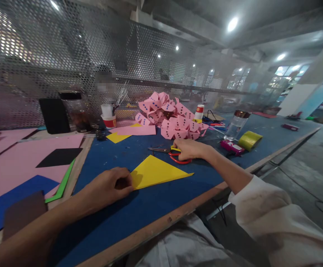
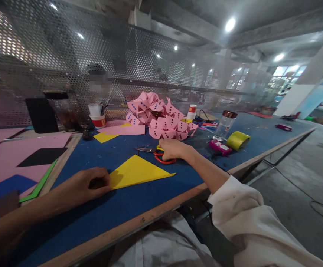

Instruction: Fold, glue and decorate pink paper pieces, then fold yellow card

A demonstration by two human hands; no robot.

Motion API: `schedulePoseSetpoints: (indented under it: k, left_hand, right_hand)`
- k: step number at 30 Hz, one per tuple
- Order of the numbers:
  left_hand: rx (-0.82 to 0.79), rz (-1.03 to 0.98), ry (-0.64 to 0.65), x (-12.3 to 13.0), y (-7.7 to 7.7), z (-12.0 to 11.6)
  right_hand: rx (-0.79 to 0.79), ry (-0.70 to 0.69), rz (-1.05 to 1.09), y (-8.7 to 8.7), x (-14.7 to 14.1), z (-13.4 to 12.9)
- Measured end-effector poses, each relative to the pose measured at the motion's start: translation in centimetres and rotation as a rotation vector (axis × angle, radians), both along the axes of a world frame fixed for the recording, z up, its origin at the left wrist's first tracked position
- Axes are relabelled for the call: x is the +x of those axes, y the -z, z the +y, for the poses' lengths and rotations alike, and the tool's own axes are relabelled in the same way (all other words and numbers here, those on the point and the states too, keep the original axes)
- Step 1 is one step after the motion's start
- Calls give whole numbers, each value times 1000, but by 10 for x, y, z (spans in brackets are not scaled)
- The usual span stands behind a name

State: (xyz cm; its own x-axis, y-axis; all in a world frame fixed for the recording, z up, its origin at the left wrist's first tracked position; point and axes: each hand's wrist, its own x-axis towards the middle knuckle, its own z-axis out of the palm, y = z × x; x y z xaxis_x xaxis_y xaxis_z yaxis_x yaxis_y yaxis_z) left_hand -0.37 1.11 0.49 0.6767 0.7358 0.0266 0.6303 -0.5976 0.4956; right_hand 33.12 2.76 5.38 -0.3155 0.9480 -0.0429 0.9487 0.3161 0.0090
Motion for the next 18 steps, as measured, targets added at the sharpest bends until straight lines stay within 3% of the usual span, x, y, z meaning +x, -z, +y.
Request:
schedulePoseSetpoints:
  k: [6, 10, 12, 15, 18]
  left_hand:
    - [10, -32, -39, 1, 1, -4]
    - [-1, -52, -60, 4, 1, -7]
    - [0, -46, -61, 5, 2, -7]
    - [27, -35, -51, 7, 6, -6]
    - [28, -37, -34, 8, 7, -6]
  right_hand:
    - [66, 26, 135, 1, 12, -17]
    - [154, 141, 255, 0, 18, -37]
    - [128, 161, 502, 0, 13, -52]
    - [-92, 18, 1019, 5, -10, -76]
    - [-131, -92, 1257, 16, -42, -89]
